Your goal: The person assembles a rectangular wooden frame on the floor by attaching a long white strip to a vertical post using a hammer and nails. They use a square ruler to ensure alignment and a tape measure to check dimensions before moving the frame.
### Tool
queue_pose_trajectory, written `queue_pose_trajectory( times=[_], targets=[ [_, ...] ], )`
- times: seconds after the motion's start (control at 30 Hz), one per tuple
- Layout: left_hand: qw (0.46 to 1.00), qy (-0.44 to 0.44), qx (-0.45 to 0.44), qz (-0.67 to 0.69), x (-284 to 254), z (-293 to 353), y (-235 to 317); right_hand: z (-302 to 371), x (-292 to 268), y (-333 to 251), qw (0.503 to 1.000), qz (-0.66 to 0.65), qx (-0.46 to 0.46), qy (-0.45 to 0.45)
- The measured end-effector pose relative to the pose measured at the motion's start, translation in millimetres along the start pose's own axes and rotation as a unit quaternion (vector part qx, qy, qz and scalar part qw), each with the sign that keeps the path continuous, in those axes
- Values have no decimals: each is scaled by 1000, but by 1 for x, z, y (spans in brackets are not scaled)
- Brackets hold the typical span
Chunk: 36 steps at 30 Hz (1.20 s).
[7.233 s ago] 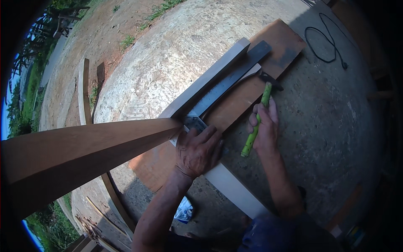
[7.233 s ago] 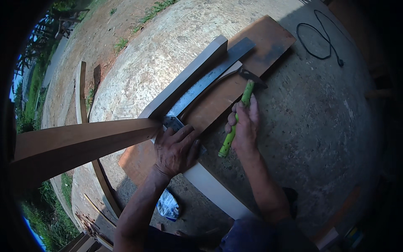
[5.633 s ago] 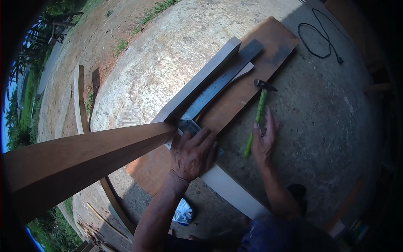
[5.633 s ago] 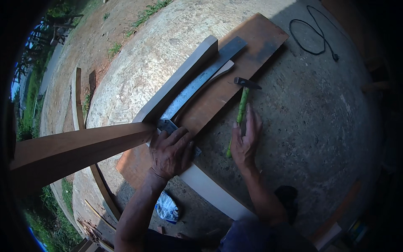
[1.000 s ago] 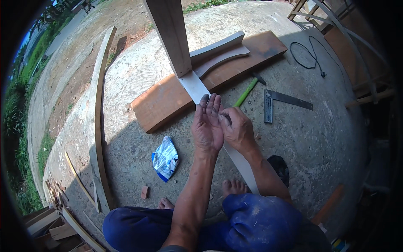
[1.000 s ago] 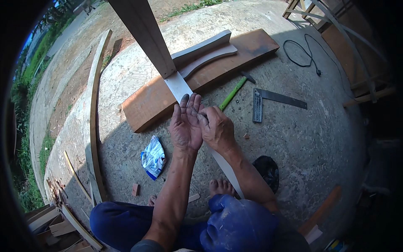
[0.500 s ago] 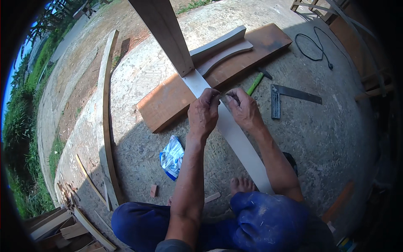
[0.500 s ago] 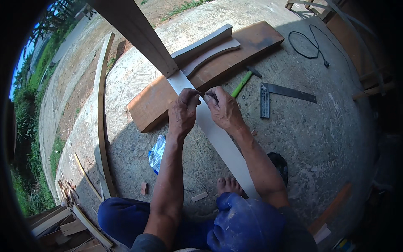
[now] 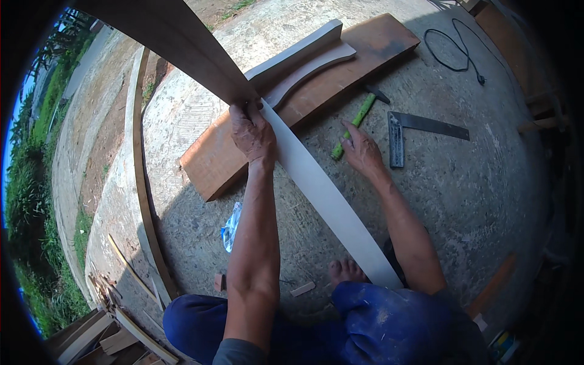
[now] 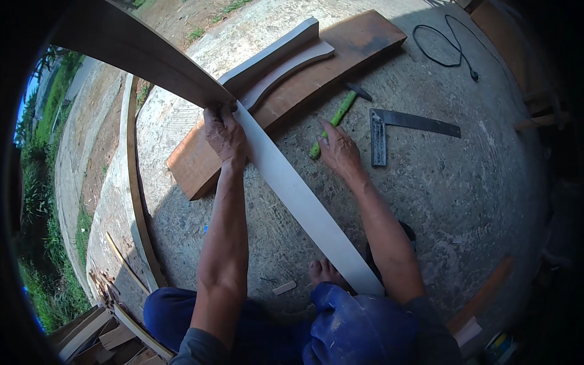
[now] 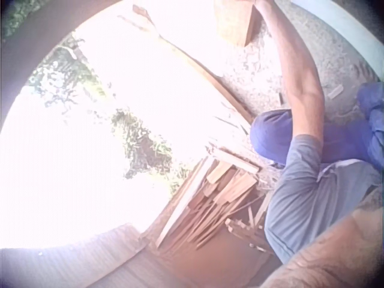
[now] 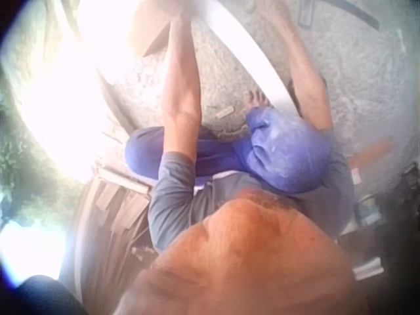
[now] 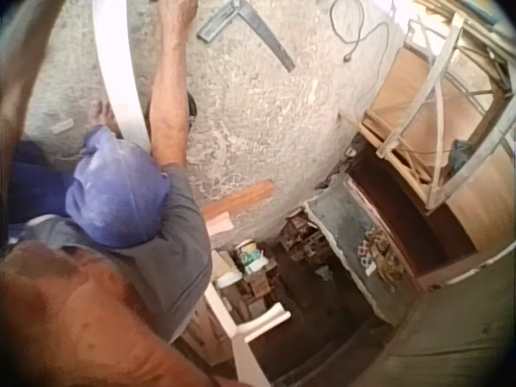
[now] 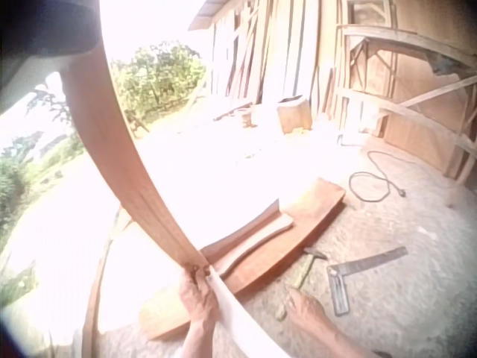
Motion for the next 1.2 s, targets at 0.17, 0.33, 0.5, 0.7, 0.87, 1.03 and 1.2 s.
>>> queue_pose_trajectory(
  times=[0.17,0.33,0.5,0.7,0.87,1.03,1.2],
  targets=[
    [993,30,58,-95,3,1,3,-9,3,0,1000,9,9,-24],
    [993,37,54,-96,6,2,1,-13,8,3,1000,5,3,1],
    [991,34,27,-126,5,1,-3,-13,10,2,1000,-6,3,23],
    [987,40,59,-142,6,1,-1,1,6,9,998,19,44,51],
    [981,39,83,-173,7,1,1,7,-16,-3,988,42,86,118],
    [983,38,70,-168,10,1,0,-2,-8,37,947,-222,184,141],
    [976,45,73,-198,5,-1,-1,20,-27,6,900,-379,212,26]
  ],
)
Point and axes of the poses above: each hand's wrist, its own z-axis away from the middle knuckle, its own x-axis out of the palm, y = z × x, the point moved 4 cm from there along -z, towards the middle knuckle, and after that the axes turned 4 degrees about z, right-handed, at the moved point
